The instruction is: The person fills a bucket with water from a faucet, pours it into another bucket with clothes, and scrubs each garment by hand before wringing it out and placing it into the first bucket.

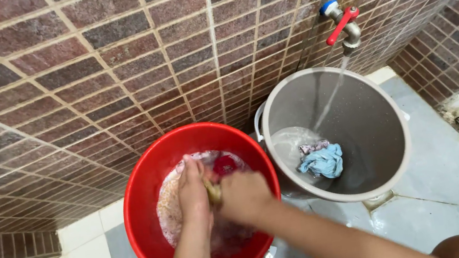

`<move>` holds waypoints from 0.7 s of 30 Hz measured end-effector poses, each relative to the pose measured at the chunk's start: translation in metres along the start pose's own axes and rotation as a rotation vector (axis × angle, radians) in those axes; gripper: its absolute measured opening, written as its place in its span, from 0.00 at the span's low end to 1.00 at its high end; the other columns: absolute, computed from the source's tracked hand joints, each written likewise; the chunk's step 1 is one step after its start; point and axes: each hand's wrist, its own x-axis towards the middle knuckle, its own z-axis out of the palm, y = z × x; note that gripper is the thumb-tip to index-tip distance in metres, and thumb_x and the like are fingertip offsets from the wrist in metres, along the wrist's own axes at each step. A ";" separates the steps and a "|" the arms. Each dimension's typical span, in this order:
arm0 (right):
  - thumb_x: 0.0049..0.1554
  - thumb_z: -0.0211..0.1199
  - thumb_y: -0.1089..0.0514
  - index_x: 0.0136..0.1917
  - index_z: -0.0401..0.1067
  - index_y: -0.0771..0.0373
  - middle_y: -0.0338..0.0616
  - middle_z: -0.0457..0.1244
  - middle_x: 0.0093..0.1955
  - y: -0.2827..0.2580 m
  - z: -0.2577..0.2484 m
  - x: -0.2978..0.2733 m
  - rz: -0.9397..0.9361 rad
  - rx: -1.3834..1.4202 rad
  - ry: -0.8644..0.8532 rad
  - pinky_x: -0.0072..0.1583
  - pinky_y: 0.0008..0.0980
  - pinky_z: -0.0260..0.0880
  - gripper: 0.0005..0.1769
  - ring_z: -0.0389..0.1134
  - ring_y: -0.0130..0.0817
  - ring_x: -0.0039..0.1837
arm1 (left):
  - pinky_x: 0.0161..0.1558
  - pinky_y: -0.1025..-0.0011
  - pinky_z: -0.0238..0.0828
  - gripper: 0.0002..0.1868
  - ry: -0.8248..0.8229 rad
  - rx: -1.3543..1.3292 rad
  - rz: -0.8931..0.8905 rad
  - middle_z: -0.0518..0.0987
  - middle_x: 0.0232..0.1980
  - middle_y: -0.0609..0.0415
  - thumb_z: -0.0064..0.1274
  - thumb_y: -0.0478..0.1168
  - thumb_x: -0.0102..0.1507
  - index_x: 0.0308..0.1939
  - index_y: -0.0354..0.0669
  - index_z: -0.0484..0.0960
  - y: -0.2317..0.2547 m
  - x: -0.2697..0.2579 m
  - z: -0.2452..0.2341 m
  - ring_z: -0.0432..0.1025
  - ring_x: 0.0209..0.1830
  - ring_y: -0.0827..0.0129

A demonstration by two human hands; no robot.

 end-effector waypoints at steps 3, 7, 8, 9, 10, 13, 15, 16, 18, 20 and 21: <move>0.49 0.68 0.44 0.49 0.79 0.56 0.49 0.71 0.52 0.033 -0.042 0.011 0.122 -0.125 0.044 0.56 0.45 0.73 0.19 0.73 0.45 0.55 | 0.49 0.70 0.70 0.23 -0.076 0.140 -0.349 0.82 0.43 0.58 0.32 0.66 0.69 0.52 0.63 0.76 -0.014 0.016 -0.027 0.76 0.44 0.71; 0.45 0.75 0.35 0.68 0.68 0.53 0.45 0.69 0.62 0.093 -0.123 0.002 0.492 -0.142 -0.127 0.63 0.43 0.73 0.43 0.72 0.42 0.64 | 0.60 0.60 0.73 0.20 -0.339 1.567 -0.096 0.84 0.59 0.45 0.50 0.51 0.66 0.57 0.44 0.80 -0.082 0.036 -0.106 0.79 0.58 0.55; 0.42 0.79 0.28 0.76 0.58 0.56 0.48 0.65 0.67 0.100 -0.135 -0.006 0.545 -0.080 -0.121 0.65 0.47 0.70 0.60 0.68 0.46 0.68 | 0.63 0.58 0.68 0.24 -0.488 1.711 -0.110 0.74 0.65 0.41 0.53 0.49 0.66 0.63 0.45 0.74 -0.101 0.033 -0.123 0.72 0.63 0.51; 0.42 0.77 0.27 0.76 0.57 0.56 0.49 0.62 0.69 0.099 -0.138 -0.008 0.556 -0.087 -0.073 0.66 0.49 0.69 0.60 0.65 0.48 0.70 | 0.67 0.56 0.63 0.30 -0.640 1.855 -0.128 0.65 0.72 0.39 0.56 0.48 0.66 0.70 0.46 0.67 -0.115 0.035 -0.130 0.66 0.69 0.48; 0.43 0.76 0.26 0.77 0.56 0.55 0.50 0.59 0.72 0.098 -0.140 -0.007 0.565 -0.095 -0.021 0.66 0.52 0.67 0.60 0.63 0.49 0.72 | 0.67 0.55 0.64 0.29 -0.624 1.924 -0.171 0.66 0.72 0.41 0.55 0.47 0.66 0.70 0.49 0.68 -0.122 0.038 -0.129 0.66 0.69 0.48; 0.44 0.72 0.25 0.75 0.59 0.57 0.56 0.57 0.75 0.097 -0.132 0.002 0.422 -0.013 0.086 0.68 0.48 0.66 0.57 0.62 0.51 0.73 | 0.67 0.54 0.65 0.30 -0.584 2.089 -0.148 0.68 0.72 0.45 0.56 0.46 0.64 0.70 0.51 0.68 -0.125 0.017 -0.099 0.66 0.70 0.51; 0.45 0.71 0.26 0.75 0.61 0.57 0.57 0.58 0.74 0.094 -0.120 0.009 0.304 0.054 0.101 0.69 0.45 0.66 0.54 0.63 0.50 0.73 | 0.67 0.58 0.66 0.37 -0.555 2.137 0.080 0.70 0.70 0.47 0.62 0.49 0.58 0.70 0.48 0.68 -0.120 0.007 -0.082 0.67 0.69 0.54; 0.45 0.71 0.27 0.75 0.61 0.55 0.57 0.58 0.74 0.091 -0.111 0.013 0.271 0.073 0.089 0.69 0.46 0.65 0.54 0.62 0.50 0.73 | 0.67 0.53 0.62 0.34 -0.652 2.119 0.168 0.70 0.70 0.48 0.62 0.51 0.58 0.66 0.49 0.72 -0.121 0.006 -0.079 0.65 0.70 0.51; 0.46 0.69 0.28 0.74 0.63 0.55 0.57 0.61 0.72 0.088 -0.095 0.022 0.181 0.103 0.069 0.70 0.43 0.65 0.52 0.64 0.49 0.72 | 0.68 0.43 0.54 0.28 -0.852 2.070 0.342 0.72 0.69 0.50 0.61 0.53 0.58 0.60 0.50 0.79 -0.133 0.010 -0.080 0.60 0.71 0.46; 0.48 0.67 0.26 0.73 0.68 0.58 0.57 0.66 0.69 0.087 -0.078 0.035 0.065 0.118 0.055 0.71 0.38 0.67 0.49 0.68 0.46 0.70 | 0.61 0.51 0.66 0.19 -0.842 1.796 0.184 0.79 0.57 0.46 0.55 0.52 0.65 0.53 0.47 0.84 -0.139 0.018 -0.091 0.72 0.59 0.47; 0.48 0.63 0.25 0.69 0.72 0.59 0.58 0.68 0.67 0.087 -0.067 0.042 0.079 0.256 0.016 0.69 0.39 0.68 0.48 0.70 0.47 0.68 | 0.58 0.55 0.71 0.17 -0.832 1.655 0.111 0.83 0.52 0.44 0.52 0.52 0.68 0.49 0.45 0.87 -0.138 0.020 -0.094 0.78 0.53 0.49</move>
